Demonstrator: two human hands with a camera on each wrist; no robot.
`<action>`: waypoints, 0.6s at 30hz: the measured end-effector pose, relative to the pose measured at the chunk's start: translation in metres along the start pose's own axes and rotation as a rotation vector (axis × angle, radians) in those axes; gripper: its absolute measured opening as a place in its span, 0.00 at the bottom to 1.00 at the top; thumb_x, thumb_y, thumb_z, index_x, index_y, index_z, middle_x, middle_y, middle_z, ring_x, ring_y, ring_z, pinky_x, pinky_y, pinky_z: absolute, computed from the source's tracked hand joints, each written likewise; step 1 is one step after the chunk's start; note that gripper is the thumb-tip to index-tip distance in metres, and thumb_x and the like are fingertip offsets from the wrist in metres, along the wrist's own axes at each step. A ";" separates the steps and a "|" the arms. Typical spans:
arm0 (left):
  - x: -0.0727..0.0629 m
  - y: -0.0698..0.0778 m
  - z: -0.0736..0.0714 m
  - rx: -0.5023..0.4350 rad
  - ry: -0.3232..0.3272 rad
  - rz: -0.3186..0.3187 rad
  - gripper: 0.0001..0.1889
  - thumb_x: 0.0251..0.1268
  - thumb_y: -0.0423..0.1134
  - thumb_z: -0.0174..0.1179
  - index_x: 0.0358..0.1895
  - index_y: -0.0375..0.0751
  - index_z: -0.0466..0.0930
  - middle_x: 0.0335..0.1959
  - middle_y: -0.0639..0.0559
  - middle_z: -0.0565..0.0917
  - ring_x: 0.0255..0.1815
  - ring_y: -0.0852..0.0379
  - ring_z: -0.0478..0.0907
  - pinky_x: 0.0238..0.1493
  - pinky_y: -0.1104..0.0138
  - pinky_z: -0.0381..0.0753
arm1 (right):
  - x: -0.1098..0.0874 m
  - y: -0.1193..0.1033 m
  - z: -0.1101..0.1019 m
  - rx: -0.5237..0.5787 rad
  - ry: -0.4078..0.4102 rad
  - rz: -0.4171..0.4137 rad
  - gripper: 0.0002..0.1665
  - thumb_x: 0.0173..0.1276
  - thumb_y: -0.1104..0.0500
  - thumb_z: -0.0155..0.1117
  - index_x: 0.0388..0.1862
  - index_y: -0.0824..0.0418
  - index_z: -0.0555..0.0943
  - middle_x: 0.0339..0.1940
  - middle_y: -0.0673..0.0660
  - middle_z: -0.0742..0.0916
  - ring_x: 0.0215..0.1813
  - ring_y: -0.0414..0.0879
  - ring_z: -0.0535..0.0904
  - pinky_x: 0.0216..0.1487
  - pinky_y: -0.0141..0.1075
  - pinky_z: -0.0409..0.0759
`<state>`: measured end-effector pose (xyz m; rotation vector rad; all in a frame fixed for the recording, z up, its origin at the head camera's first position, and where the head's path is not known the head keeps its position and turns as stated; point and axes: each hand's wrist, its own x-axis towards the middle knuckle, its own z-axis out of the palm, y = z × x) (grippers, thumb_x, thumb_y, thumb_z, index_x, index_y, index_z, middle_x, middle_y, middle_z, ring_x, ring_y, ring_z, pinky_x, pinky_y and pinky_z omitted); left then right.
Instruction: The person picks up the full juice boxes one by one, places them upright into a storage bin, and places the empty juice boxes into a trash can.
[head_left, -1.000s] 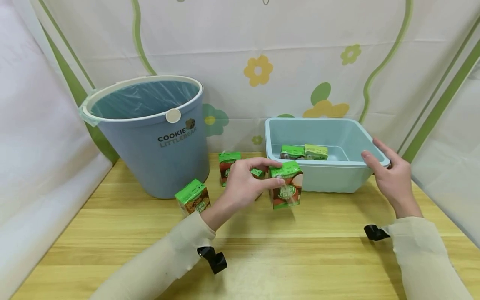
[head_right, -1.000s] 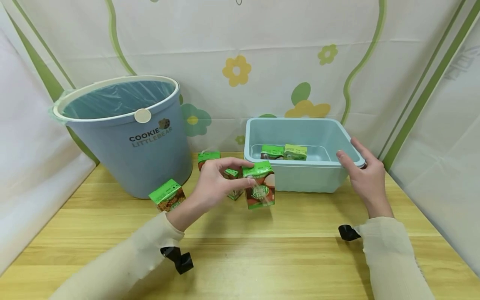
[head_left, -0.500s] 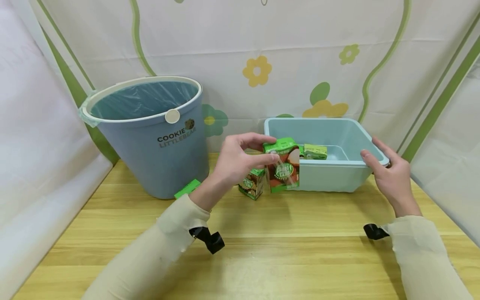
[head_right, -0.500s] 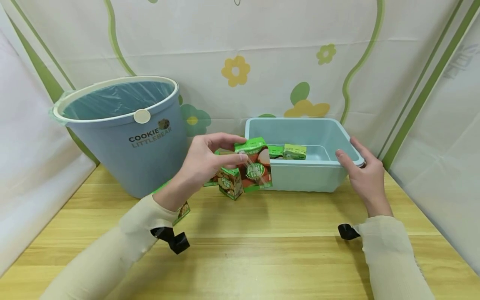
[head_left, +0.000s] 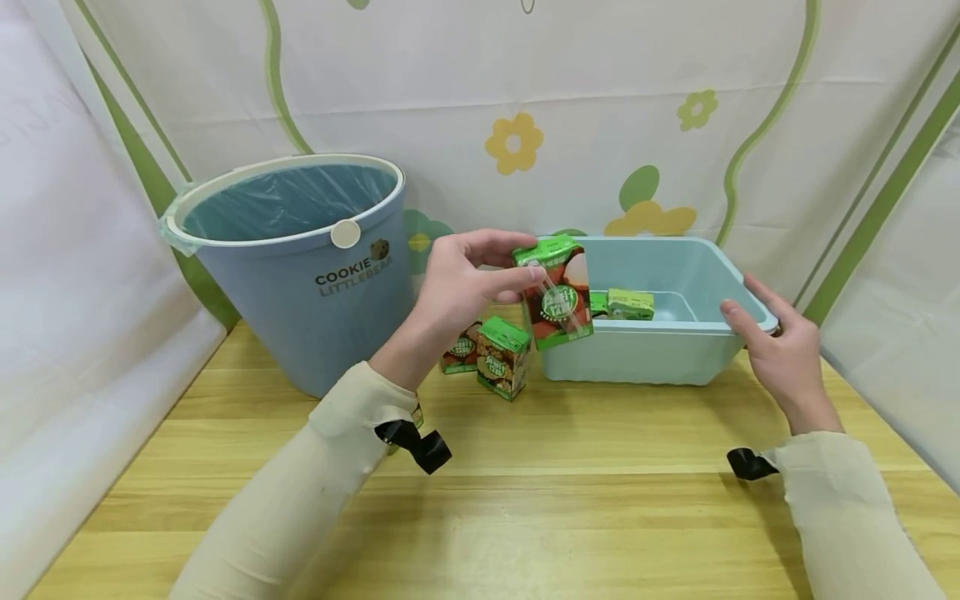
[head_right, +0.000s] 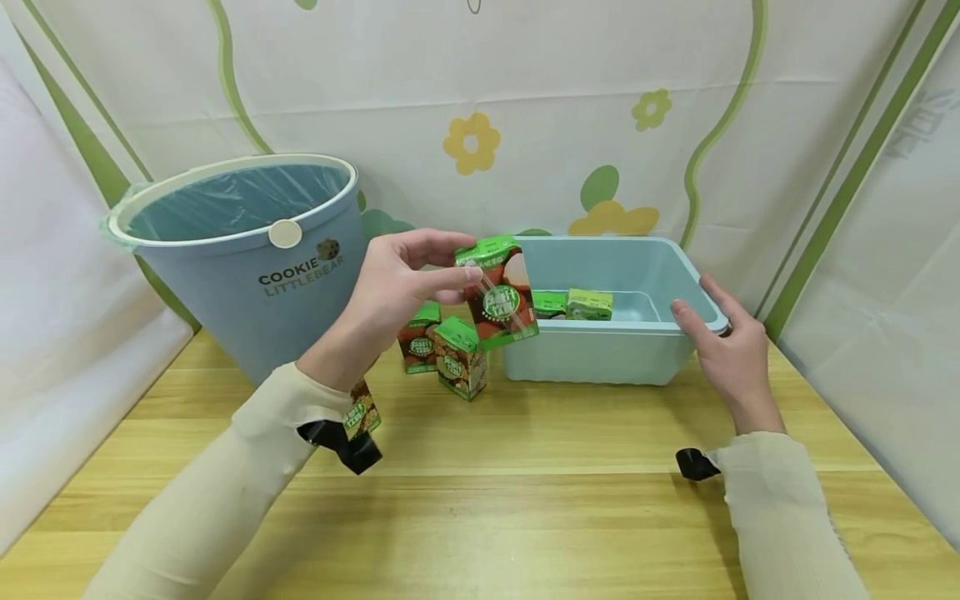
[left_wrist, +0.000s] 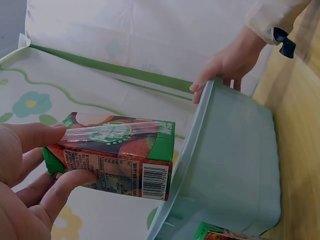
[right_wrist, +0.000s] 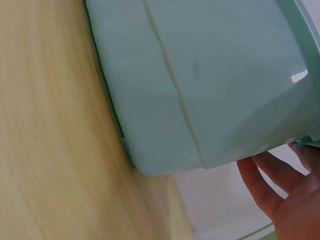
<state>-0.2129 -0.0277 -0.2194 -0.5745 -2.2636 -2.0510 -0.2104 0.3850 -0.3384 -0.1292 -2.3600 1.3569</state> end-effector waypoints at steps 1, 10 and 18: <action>0.001 0.000 0.000 -0.005 -0.001 0.001 0.16 0.62 0.37 0.78 0.54 0.48 0.92 0.44 0.47 0.90 0.46 0.50 0.89 0.45 0.57 0.92 | 0.000 0.000 0.000 -0.002 0.001 0.001 0.40 0.78 0.43 0.65 0.85 0.45 0.66 0.34 0.41 0.76 0.22 0.34 0.68 0.25 0.28 0.69; 0.016 -0.001 0.008 -0.030 0.035 -0.012 0.15 0.62 0.37 0.78 0.52 0.50 0.92 0.45 0.49 0.92 0.43 0.54 0.90 0.43 0.62 0.91 | 0.001 0.000 0.001 -0.018 0.011 0.004 0.40 0.78 0.42 0.65 0.84 0.43 0.67 0.28 0.41 0.75 0.21 0.35 0.67 0.25 0.29 0.69; 0.033 -0.003 0.018 -0.055 0.093 0.006 0.15 0.61 0.37 0.79 0.51 0.51 0.93 0.45 0.50 0.92 0.42 0.55 0.90 0.41 0.64 0.91 | 0.000 0.000 0.001 -0.012 0.014 0.008 0.40 0.78 0.42 0.65 0.85 0.46 0.66 0.33 0.40 0.76 0.24 0.34 0.68 0.26 0.27 0.70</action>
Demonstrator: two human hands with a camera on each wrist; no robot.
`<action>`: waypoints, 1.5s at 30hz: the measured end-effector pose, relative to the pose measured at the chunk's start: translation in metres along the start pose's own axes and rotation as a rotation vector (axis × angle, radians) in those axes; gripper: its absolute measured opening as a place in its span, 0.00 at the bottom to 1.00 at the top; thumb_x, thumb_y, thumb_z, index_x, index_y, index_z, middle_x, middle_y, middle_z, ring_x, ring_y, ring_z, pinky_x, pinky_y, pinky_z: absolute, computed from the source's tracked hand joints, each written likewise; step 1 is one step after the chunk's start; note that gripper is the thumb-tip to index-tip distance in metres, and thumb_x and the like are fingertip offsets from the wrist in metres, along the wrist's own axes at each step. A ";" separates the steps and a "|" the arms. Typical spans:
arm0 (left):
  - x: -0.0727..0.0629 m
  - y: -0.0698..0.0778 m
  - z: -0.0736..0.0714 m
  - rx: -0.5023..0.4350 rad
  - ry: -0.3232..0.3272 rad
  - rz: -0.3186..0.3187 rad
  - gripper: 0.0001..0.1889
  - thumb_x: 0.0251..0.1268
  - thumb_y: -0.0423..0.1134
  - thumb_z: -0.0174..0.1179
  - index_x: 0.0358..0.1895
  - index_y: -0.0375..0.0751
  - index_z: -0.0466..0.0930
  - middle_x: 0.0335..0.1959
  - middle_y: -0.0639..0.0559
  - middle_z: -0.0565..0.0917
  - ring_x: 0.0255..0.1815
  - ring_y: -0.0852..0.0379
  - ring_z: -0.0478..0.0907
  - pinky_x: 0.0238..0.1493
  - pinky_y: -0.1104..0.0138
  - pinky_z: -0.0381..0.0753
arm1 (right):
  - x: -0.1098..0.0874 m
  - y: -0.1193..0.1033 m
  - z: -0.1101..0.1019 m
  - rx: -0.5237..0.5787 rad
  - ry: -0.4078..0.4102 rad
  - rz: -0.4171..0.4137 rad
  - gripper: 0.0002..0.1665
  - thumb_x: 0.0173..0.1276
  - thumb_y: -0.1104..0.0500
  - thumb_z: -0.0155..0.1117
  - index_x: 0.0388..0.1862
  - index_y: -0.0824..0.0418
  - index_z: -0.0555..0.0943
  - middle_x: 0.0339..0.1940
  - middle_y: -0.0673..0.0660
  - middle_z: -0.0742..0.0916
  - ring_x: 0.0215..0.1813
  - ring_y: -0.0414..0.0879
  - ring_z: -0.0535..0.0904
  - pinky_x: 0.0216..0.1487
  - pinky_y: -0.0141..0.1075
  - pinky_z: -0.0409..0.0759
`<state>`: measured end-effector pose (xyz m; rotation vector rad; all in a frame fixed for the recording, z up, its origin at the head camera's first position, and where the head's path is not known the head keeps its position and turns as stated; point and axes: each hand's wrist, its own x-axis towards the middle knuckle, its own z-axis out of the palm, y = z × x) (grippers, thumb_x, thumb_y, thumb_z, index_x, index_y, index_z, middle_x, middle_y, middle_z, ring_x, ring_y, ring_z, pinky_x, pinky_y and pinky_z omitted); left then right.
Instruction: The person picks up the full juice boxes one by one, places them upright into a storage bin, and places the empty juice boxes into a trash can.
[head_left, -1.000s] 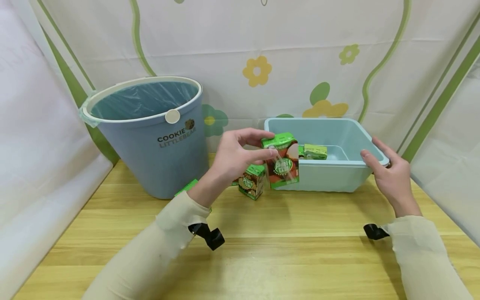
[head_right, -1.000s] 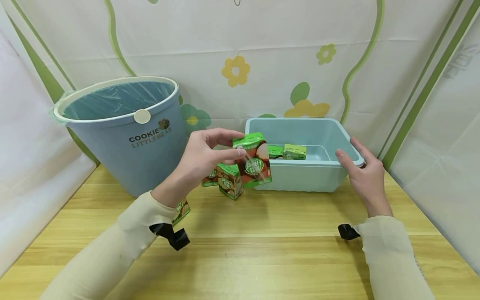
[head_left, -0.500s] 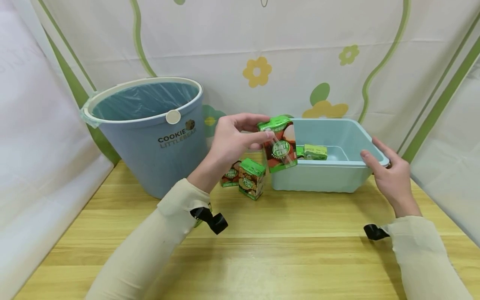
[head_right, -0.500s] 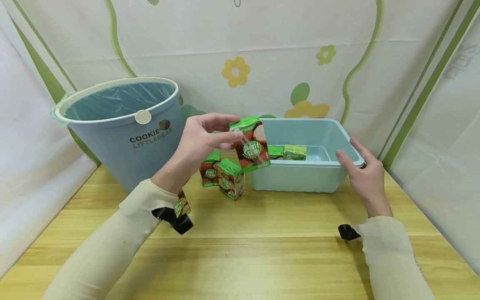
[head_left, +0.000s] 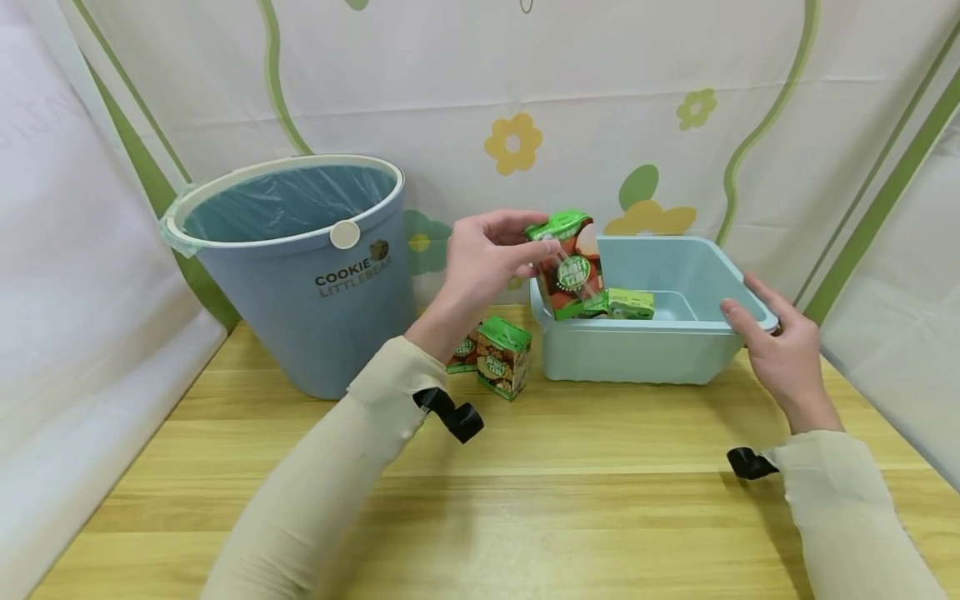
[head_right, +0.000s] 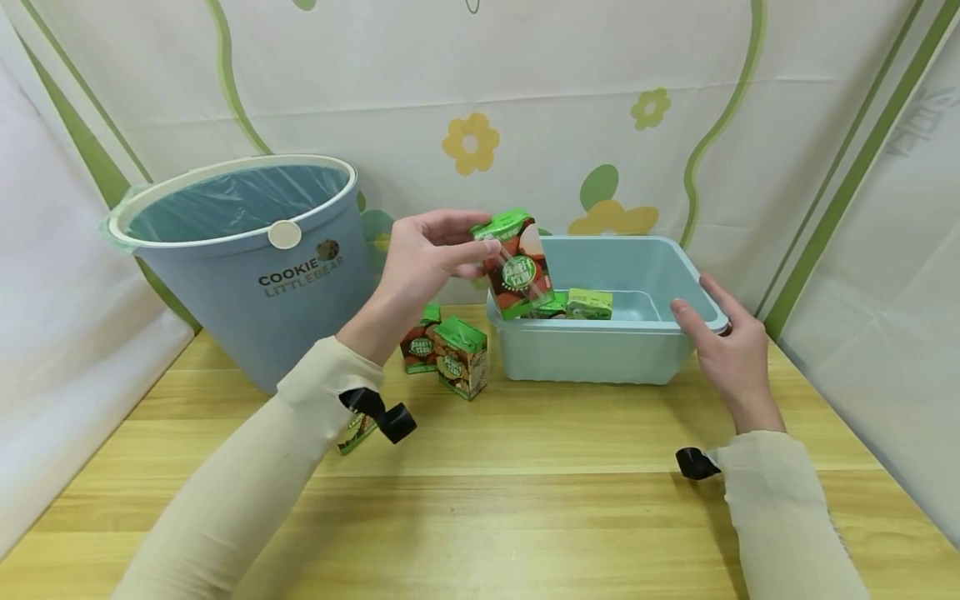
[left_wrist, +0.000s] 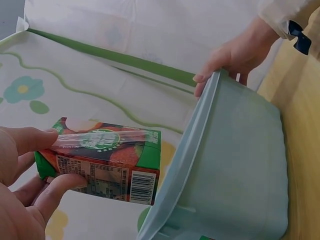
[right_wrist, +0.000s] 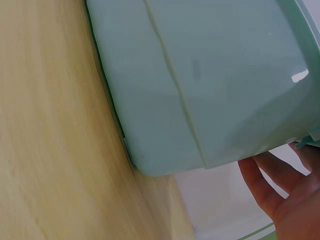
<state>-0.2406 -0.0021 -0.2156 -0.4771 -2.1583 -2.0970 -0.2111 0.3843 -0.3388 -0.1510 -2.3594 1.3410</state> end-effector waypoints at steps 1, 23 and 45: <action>0.002 -0.001 0.002 -0.007 0.008 -0.004 0.15 0.61 0.37 0.79 0.51 0.51 0.93 0.45 0.50 0.92 0.42 0.56 0.90 0.42 0.63 0.91 | 0.000 0.000 0.000 0.000 0.000 0.003 0.40 0.78 0.42 0.65 0.85 0.45 0.66 0.33 0.40 0.76 0.24 0.34 0.68 0.26 0.28 0.70; 0.045 -0.027 0.040 0.030 0.115 0.034 0.14 0.63 0.34 0.77 0.52 0.49 0.92 0.42 0.50 0.92 0.40 0.60 0.88 0.43 0.65 0.90 | 0.000 0.000 -0.002 0.022 -0.011 0.011 0.39 0.78 0.42 0.64 0.85 0.42 0.66 0.45 0.38 0.77 0.28 0.33 0.70 0.26 0.26 0.70; 0.064 -0.061 0.071 0.127 0.253 0.036 0.14 0.65 0.40 0.77 0.52 0.54 0.92 0.49 0.58 0.89 0.52 0.61 0.81 0.39 0.73 0.78 | 0.002 0.003 0.001 0.019 -0.005 0.000 0.39 0.78 0.42 0.64 0.84 0.42 0.66 0.45 0.38 0.77 0.26 0.33 0.69 0.25 0.27 0.70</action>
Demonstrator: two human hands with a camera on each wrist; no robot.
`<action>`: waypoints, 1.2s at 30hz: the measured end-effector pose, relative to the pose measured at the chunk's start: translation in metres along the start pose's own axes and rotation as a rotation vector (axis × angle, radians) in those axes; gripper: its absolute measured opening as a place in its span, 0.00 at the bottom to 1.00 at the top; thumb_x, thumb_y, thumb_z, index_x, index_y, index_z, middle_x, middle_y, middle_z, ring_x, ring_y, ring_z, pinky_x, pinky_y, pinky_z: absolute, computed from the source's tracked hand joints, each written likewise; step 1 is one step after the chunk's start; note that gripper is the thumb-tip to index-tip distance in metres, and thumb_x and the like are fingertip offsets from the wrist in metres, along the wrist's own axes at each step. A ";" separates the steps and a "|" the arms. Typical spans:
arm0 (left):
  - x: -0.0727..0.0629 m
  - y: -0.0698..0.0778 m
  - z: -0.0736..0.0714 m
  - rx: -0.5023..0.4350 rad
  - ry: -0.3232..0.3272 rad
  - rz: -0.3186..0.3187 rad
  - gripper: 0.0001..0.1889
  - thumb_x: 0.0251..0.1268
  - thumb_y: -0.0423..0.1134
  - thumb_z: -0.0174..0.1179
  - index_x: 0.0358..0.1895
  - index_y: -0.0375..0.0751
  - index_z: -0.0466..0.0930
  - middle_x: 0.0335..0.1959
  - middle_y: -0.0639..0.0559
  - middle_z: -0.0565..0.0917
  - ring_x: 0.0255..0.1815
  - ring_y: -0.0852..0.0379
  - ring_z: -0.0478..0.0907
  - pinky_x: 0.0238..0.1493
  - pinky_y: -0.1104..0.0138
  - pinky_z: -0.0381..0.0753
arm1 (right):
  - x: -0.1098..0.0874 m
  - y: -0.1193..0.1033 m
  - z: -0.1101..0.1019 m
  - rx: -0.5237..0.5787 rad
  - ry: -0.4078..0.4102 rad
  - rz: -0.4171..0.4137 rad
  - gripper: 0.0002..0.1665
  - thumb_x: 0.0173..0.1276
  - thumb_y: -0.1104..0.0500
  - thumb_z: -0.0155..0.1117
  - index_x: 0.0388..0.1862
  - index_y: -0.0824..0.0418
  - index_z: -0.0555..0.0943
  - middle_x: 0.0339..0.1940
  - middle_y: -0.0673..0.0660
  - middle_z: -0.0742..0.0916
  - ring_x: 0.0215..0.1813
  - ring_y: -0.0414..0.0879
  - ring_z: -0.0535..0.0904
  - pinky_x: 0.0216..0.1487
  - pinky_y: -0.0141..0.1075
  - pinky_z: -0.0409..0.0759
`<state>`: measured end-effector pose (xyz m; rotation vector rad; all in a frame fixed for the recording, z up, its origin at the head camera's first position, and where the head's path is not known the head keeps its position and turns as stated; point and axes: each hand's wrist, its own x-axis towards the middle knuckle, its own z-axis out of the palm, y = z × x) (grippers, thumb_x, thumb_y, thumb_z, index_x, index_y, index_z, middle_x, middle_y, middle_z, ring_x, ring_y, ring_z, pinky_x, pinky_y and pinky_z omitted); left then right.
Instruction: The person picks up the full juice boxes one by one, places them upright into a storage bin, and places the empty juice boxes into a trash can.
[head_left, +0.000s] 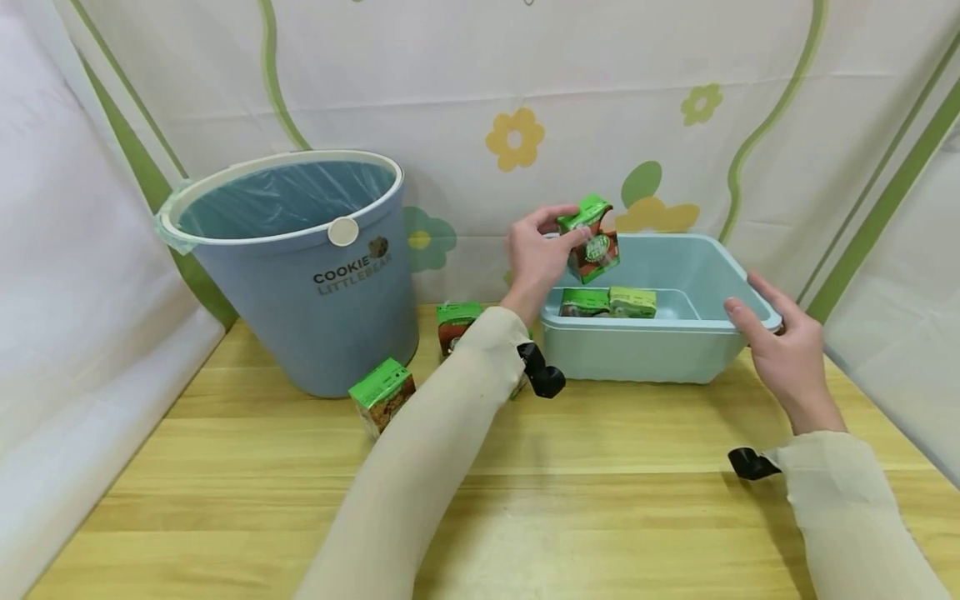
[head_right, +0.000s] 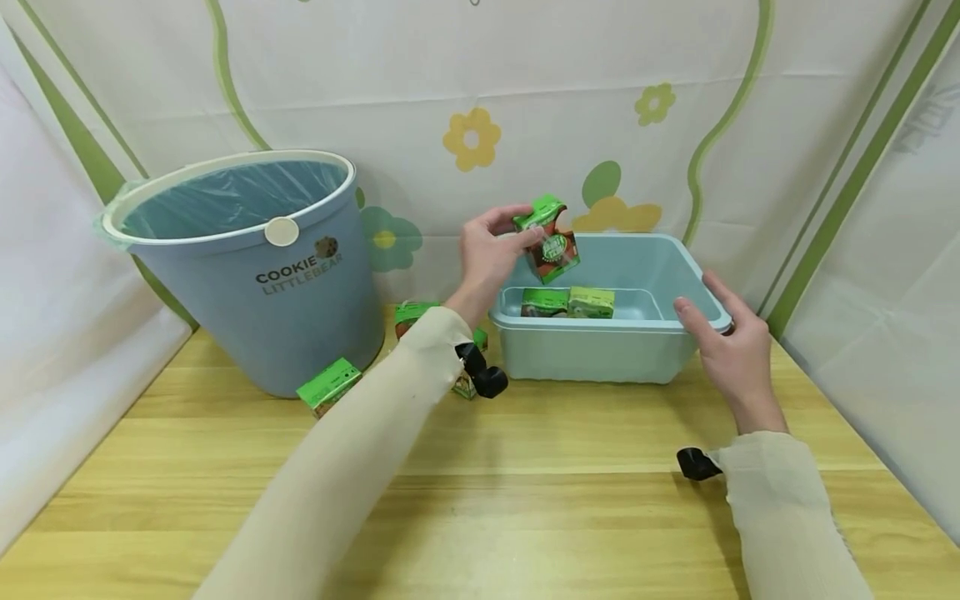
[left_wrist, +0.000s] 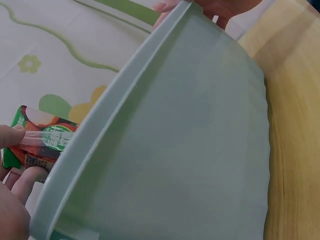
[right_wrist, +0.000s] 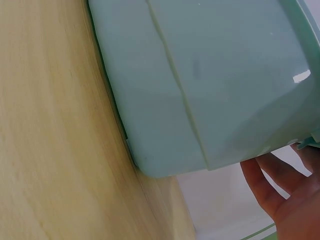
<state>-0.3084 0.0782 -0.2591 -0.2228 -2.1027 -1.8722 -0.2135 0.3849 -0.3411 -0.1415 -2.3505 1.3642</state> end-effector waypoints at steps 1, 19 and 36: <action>0.001 -0.001 0.000 0.003 -0.003 0.001 0.14 0.65 0.40 0.76 0.53 0.54 0.92 0.49 0.58 0.89 0.52 0.61 0.81 0.39 0.73 0.79 | 0.000 0.000 0.000 0.003 -0.003 -0.001 0.39 0.78 0.42 0.64 0.84 0.42 0.66 0.45 0.38 0.77 0.26 0.33 0.69 0.25 0.27 0.70; 0.019 -0.011 -0.001 0.047 -0.098 0.046 0.13 0.69 0.37 0.73 0.55 0.49 0.90 0.53 0.53 0.88 0.55 0.54 0.81 0.44 0.71 0.81 | 0.002 -0.001 0.004 0.000 -0.004 -0.005 0.38 0.78 0.41 0.64 0.84 0.40 0.66 0.48 0.38 0.77 0.28 0.34 0.69 0.27 0.27 0.70; 0.020 -0.030 -0.007 0.349 -0.356 0.126 0.16 0.70 0.42 0.72 0.60 0.53 0.87 0.59 0.54 0.88 0.57 0.58 0.86 0.54 0.63 0.86 | 0.002 0.002 0.002 0.007 -0.003 0.021 0.38 0.79 0.42 0.64 0.84 0.40 0.66 0.71 0.49 0.77 0.45 0.30 0.75 0.37 0.16 0.75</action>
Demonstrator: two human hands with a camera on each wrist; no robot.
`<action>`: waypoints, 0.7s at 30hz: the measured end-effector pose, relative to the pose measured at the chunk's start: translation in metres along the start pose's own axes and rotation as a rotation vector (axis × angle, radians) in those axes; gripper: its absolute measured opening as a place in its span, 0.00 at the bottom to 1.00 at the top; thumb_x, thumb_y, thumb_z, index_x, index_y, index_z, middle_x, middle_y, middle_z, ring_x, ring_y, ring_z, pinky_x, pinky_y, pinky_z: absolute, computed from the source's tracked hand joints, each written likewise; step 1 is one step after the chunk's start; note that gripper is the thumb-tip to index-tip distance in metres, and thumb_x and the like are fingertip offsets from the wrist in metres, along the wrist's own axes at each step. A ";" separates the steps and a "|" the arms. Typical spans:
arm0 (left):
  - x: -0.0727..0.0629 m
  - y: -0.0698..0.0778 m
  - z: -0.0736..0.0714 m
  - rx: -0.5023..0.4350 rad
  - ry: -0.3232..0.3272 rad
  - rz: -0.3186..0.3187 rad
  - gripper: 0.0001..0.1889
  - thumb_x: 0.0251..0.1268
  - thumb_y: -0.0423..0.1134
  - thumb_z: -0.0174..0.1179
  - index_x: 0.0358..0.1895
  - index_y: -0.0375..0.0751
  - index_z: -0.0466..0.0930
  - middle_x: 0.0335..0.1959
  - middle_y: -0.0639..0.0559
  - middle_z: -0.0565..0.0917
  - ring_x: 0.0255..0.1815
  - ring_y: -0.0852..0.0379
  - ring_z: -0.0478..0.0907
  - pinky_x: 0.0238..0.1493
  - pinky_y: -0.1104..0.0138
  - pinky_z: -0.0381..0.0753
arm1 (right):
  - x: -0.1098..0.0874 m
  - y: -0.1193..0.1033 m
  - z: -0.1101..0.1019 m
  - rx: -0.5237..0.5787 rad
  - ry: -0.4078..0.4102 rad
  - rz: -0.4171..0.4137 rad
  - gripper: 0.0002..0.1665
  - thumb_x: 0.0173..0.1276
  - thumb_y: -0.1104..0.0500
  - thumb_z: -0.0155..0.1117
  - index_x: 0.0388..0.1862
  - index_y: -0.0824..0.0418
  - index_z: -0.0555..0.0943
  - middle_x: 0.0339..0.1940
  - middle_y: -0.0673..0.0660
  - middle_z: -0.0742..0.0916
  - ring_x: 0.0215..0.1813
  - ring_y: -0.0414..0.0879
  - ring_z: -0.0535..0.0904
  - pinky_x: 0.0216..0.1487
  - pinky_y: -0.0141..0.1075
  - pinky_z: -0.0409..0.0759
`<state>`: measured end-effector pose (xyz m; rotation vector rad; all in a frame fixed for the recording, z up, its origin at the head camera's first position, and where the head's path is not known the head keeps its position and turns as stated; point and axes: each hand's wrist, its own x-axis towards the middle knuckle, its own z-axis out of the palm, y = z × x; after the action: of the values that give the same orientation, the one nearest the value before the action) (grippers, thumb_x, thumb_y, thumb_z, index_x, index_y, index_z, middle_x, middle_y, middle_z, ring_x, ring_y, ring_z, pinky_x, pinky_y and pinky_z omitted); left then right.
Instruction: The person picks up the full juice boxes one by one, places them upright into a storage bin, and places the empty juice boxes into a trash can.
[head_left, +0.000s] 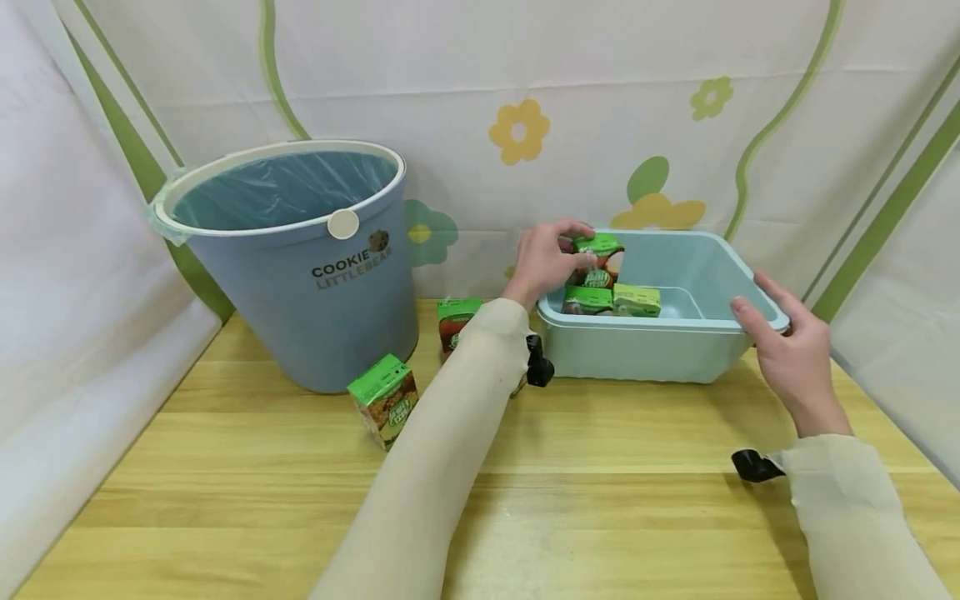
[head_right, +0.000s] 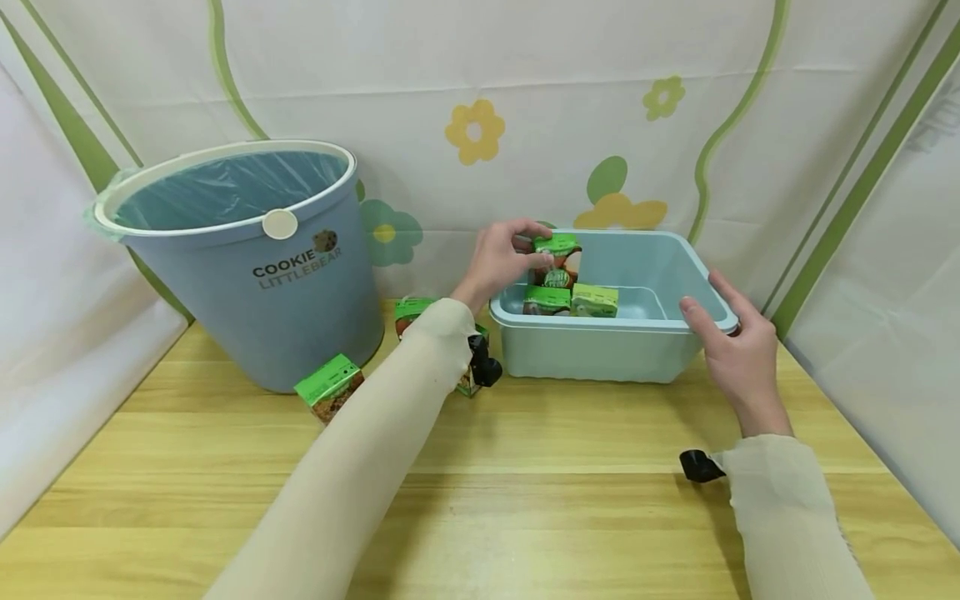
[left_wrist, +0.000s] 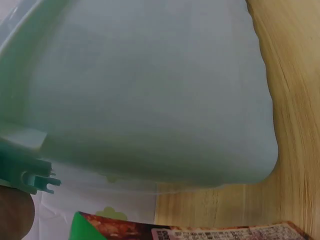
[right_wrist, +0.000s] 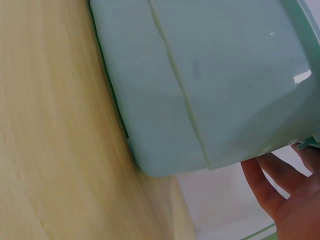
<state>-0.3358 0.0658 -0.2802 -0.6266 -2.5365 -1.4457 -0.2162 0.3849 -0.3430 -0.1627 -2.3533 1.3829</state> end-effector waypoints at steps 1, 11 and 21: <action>0.000 0.000 0.000 0.022 -0.015 0.005 0.17 0.70 0.42 0.72 0.60 0.53 0.87 0.60 0.54 0.88 0.57 0.58 0.86 0.55 0.63 0.86 | 0.000 0.000 0.000 0.004 -0.001 -0.001 0.38 0.79 0.43 0.63 0.84 0.40 0.66 0.73 0.52 0.76 0.45 0.29 0.75 0.38 0.16 0.75; 0.002 -0.001 -0.001 0.228 -0.116 0.014 0.19 0.73 0.44 0.70 0.65 0.52 0.85 0.62 0.55 0.88 0.60 0.57 0.85 0.62 0.61 0.83 | -0.001 -0.003 0.001 0.011 0.005 -0.002 0.38 0.79 0.44 0.64 0.84 0.43 0.66 0.60 0.36 0.78 0.42 0.28 0.75 0.36 0.17 0.75; 0.007 0.003 -0.001 0.377 -0.205 0.010 0.18 0.76 0.44 0.67 0.66 0.56 0.85 0.64 0.58 0.86 0.64 0.56 0.81 0.67 0.59 0.80 | 0.000 -0.001 0.000 0.000 -0.006 0.018 0.39 0.79 0.43 0.63 0.85 0.40 0.64 0.80 0.60 0.72 0.48 0.26 0.75 0.41 0.13 0.76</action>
<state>-0.3405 0.0682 -0.2750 -0.7483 -2.8482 -0.8977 -0.2158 0.3844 -0.3423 -0.1806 -2.3628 1.3933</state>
